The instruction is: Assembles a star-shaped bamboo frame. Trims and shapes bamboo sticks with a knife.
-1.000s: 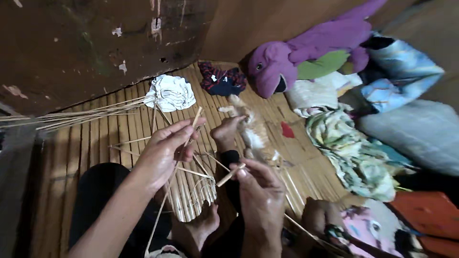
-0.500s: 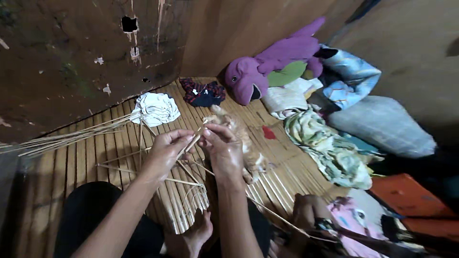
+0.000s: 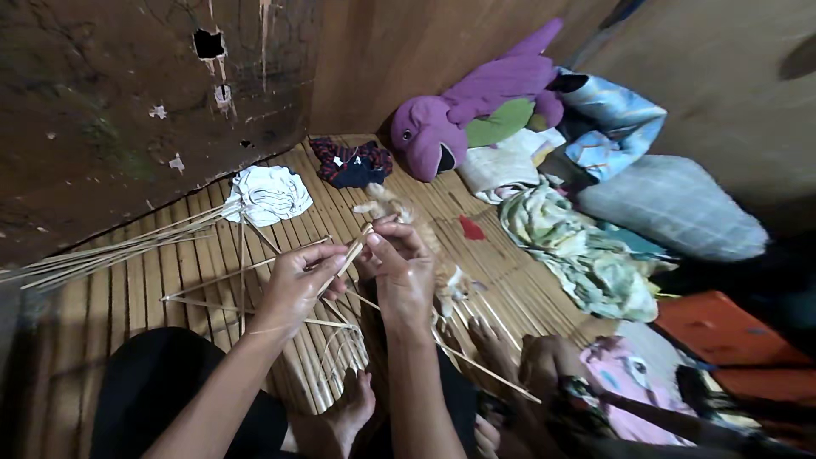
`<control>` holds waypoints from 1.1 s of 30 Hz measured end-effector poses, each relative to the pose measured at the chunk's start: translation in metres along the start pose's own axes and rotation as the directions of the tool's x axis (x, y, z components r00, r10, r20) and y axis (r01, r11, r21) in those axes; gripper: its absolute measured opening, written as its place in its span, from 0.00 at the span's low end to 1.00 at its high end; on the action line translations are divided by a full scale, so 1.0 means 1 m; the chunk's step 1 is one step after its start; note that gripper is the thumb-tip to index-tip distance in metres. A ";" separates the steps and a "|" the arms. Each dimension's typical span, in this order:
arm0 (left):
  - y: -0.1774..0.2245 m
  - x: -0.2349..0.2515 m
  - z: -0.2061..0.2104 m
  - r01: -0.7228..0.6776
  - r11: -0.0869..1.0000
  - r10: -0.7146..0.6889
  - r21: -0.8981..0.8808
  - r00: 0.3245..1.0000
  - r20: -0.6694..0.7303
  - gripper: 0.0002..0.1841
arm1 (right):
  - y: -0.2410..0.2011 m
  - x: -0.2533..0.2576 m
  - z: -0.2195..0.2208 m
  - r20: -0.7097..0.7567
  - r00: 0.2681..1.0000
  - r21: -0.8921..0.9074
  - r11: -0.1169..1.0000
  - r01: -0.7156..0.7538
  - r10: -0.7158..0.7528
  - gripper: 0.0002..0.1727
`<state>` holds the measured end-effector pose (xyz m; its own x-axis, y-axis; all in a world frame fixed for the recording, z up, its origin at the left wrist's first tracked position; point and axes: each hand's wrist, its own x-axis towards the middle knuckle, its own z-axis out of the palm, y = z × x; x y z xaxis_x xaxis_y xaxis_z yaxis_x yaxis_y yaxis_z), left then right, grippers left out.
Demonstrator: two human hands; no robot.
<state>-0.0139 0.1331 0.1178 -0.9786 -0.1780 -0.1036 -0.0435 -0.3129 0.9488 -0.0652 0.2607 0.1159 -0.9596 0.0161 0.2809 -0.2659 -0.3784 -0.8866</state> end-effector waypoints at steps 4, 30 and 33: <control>-0.002 -0.003 0.001 -0.006 1.000 0.006 0.028 1.000 0.014 0.09 | -0.001 -0.002 -0.001 -0.009 1.000 0.021 1.000 0.003 -0.003 0.11; -0.023 -0.021 0.001 -0.273 0.956 0.273 0.107 0.962 0.022 0.08 | 0.013 -0.012 -0.010 0.086 0.995 0.136 0.990 0.035 -0.047 0.14; -0.023 -0.024 0.000 -0.280 0.953 0.278 0.115 0.960 0.027 0.10 | 0.013 -0.013 -0.010 0.082 0.995 0.121 0.992 0.040 -0.050 0.14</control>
<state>0.0101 0.1449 0.0984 -0.9571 -0.2326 0.1727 0.2089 -0.1409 0.9677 -0.0566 0.2650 0.0971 -0.9343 -0.0413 0.3540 -0.2905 -0.4870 -0.8236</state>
